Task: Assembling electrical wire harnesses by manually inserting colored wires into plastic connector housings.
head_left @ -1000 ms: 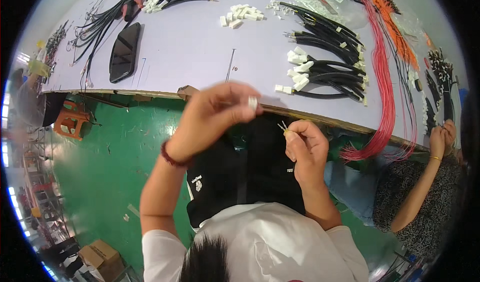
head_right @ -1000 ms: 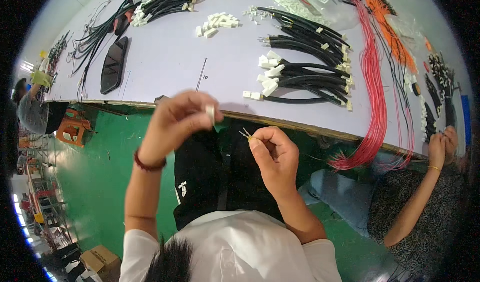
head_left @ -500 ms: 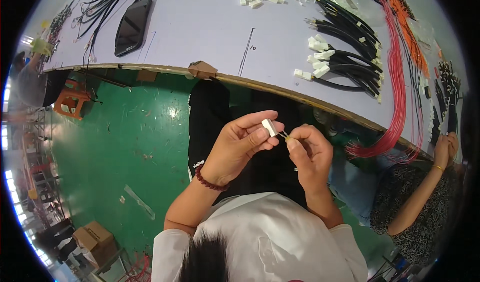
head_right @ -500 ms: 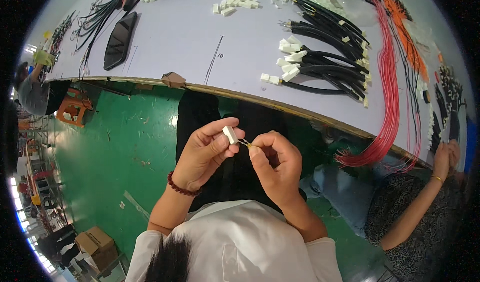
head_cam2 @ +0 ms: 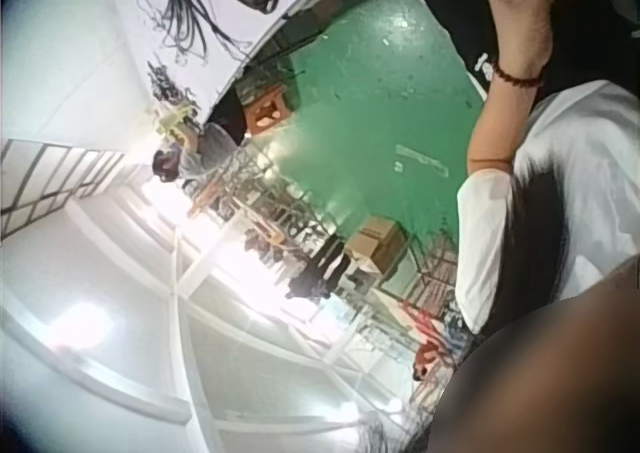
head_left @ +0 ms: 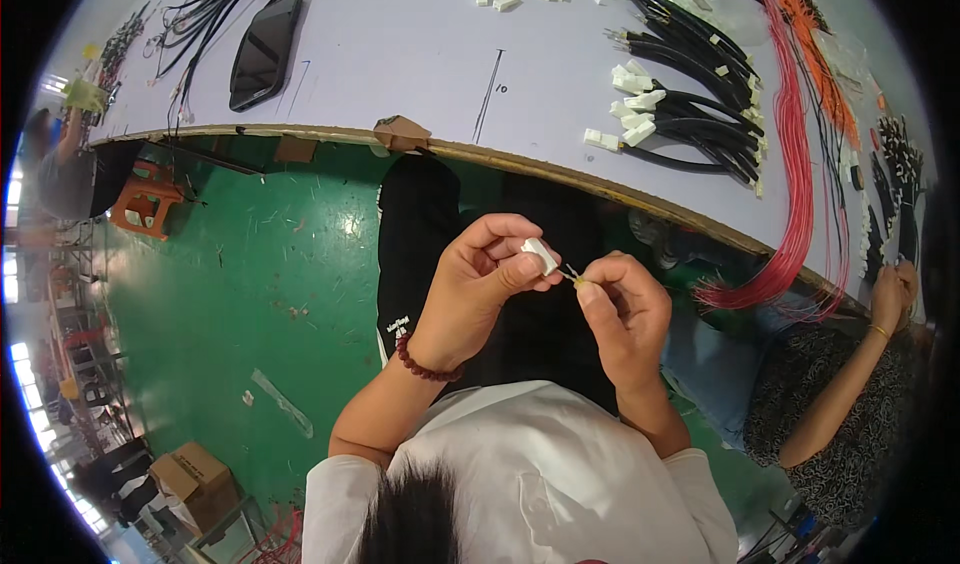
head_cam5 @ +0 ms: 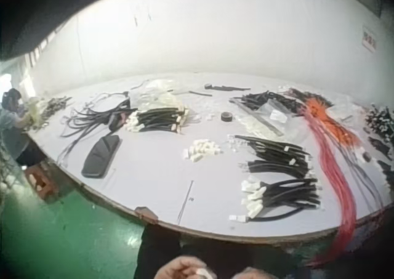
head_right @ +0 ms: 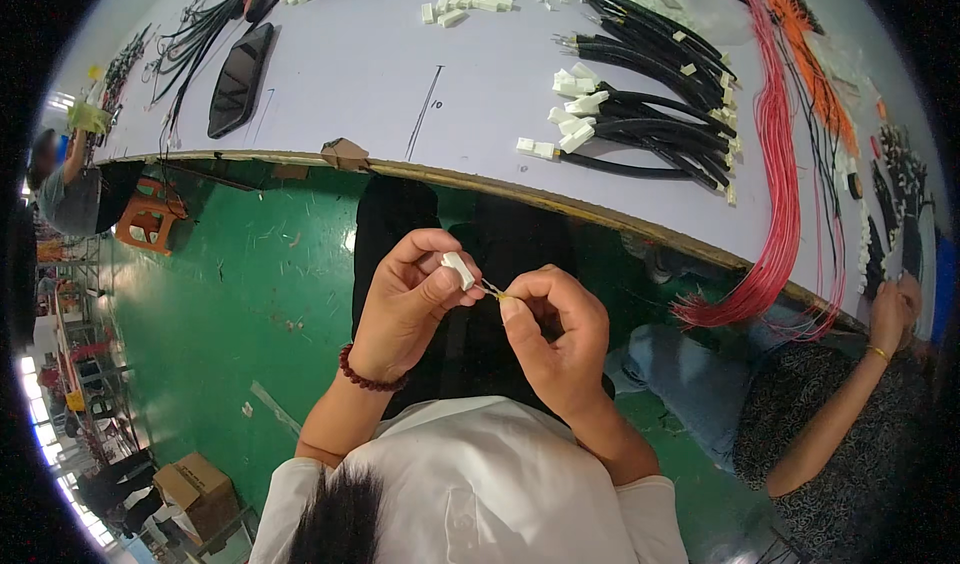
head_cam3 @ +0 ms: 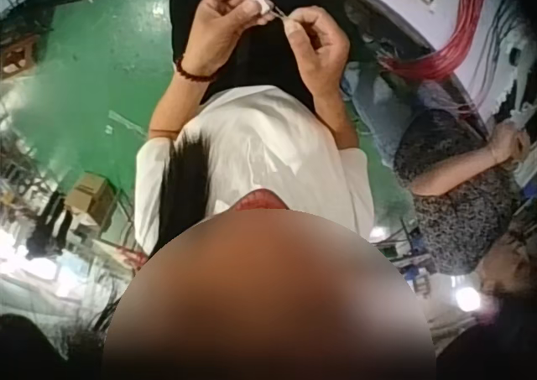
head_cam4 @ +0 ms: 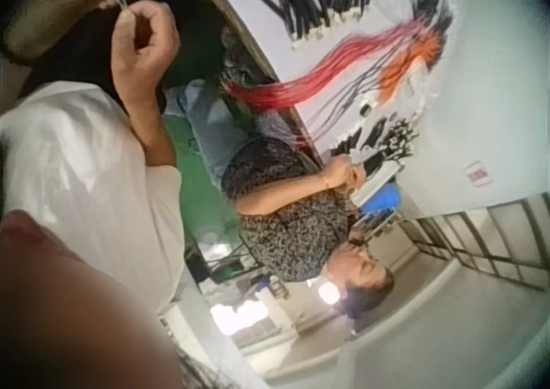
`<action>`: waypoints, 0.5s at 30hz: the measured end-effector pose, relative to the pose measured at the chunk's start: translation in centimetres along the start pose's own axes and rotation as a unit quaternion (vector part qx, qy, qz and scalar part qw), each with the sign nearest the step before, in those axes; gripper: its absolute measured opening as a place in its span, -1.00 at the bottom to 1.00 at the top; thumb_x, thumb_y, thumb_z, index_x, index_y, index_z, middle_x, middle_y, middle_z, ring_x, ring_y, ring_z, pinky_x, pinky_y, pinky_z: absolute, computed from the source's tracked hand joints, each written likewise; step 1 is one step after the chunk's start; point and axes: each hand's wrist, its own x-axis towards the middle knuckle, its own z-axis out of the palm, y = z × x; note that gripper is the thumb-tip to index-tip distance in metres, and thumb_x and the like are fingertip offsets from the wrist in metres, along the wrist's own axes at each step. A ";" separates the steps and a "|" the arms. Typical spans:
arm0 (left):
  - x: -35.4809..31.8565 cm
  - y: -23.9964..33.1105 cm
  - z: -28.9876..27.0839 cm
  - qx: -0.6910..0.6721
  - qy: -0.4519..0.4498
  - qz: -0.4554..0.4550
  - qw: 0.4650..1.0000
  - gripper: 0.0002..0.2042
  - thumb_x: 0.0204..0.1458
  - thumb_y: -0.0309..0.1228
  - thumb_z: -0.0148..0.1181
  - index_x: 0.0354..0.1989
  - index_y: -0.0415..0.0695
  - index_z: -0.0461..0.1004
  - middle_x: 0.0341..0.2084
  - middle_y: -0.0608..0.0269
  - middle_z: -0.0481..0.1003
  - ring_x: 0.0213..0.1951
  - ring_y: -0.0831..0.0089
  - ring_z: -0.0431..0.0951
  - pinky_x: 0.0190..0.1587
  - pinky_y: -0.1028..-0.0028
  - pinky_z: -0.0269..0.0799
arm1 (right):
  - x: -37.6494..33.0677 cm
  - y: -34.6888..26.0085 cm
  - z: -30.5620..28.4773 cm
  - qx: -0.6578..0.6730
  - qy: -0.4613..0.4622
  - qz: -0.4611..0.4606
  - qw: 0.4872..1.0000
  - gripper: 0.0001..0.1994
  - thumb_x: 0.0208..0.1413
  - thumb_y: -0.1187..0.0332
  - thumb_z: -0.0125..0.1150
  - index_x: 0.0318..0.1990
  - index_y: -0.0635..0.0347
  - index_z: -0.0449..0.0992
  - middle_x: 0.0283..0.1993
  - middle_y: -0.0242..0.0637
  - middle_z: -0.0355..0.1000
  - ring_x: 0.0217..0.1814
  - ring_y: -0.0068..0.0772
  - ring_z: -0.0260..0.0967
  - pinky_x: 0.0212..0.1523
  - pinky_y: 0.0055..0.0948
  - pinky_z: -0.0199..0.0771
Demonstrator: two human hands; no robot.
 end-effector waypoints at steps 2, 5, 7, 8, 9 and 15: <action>0.1 -0.2 -0.2 0.000 -0.008 0.009 1.000 -0.73 0.04 -0.42 0.29 -0.12 -0.16 0.39 -0.29 0.17 0.53 -0.29 0.47 0.57 -0.20 0.54 0.52 | -0.1 0.0 0.0 -0.017 -0.001 -0.011 1.000 -0.95 0.08 0.52 0.16 -0.37 0.30 0.41 -0.45 -0.45 0.30 -0.52 -0.78 0.15 -0.53 -0.73 0.12; 0.2 -0.3 -0.2 0.010 -0.021 0.028 0.999 -0.75 -0.01 -0.44 0.33 -0.20 -0.19 0.41 -0.32 0.16 0.54 -0.28 0.47 0.57 -0.19 0.53 0.53 | -0.1 0.0 0.0 -0.038 0.000 -0.015 0.999 -0.94 0.08 0.52 0.16 -0.38 0.30 0.42 -0.46 -0.44 0.30 -0.53 -0.77 0.15 -0.54 -0.72 0.12; 0.1 -0.3 -0.1 0.019 -0.024 0.039 0.999 -0.75 -0.04 -0.47 0.35 -0.23 -0.20 0.42 -0.34 0.16 0.54 -0.27 0.46 0.58 -0.18 0.52 0.53 | -0.1 0.0 0.0 -0.045 -0.002 -0.019 0.999 -0.94 0.07 0.52 0.17 -0.38 0.29 0.42 -0.47 -0.44 0.30 -0.53 -0.77 0.16 -0.54 -0.72 0.12; 0.0 -0.3 0.0 0.045 -0.005 0.053 0.998 -0.75 -0.07 -0.51 0.37 -0.25 -0.20 0.42 -0.35 0.15 0.55 -0.29 0.47 0.58 -0.18 0.52 0.53 | -0.1 -0.1 -0.1 -0.040 0.000 -0.009 0.999 -0.94 0.06 0.51 0.17 -0.38 0.29 0.42 -0.48 -0.44 0.30 -0.53 -0.76 0.16 -0.54 -0.71 0.12; -0.1 -0.2 0.1 0.072 0.019 0.064 0.995 -0.74 -0.10 -0.55 0.39 -0.27 -0.21 0.42 -0.36 0.15 0.55 -0.30 0.47 0.58 -0.19 0.52 0.53 | -0.1 -0.1 -0.1 -0.046 -0.004 -0.016 0.999 -0.94 0.06 0.51 0.17 -0.38 0.29 0.42 -0.48 -0.44 0.30 -0.53 -0.76 0.16 -0.54 -0.71 0.12; -0.1 0.3 -0.1 0.113 0.019 0.114 0.987 -0.72 -0.17 -0.64 0.40 -0.30 -0.22 0.42 -0.36 0.14 0.57 -0.32 0.49 0.58 -0.23 0.55 0.53 | 0.0 -0.4 0.0 -0.072 -0.016 -0.019 0.997 -0.91 0.09 0.47 0.15 -0.39 0.29 0.40 -0.47 -0.48 0.22 -0.54 -0.78 0.04 -0.55 -0.71 -0.01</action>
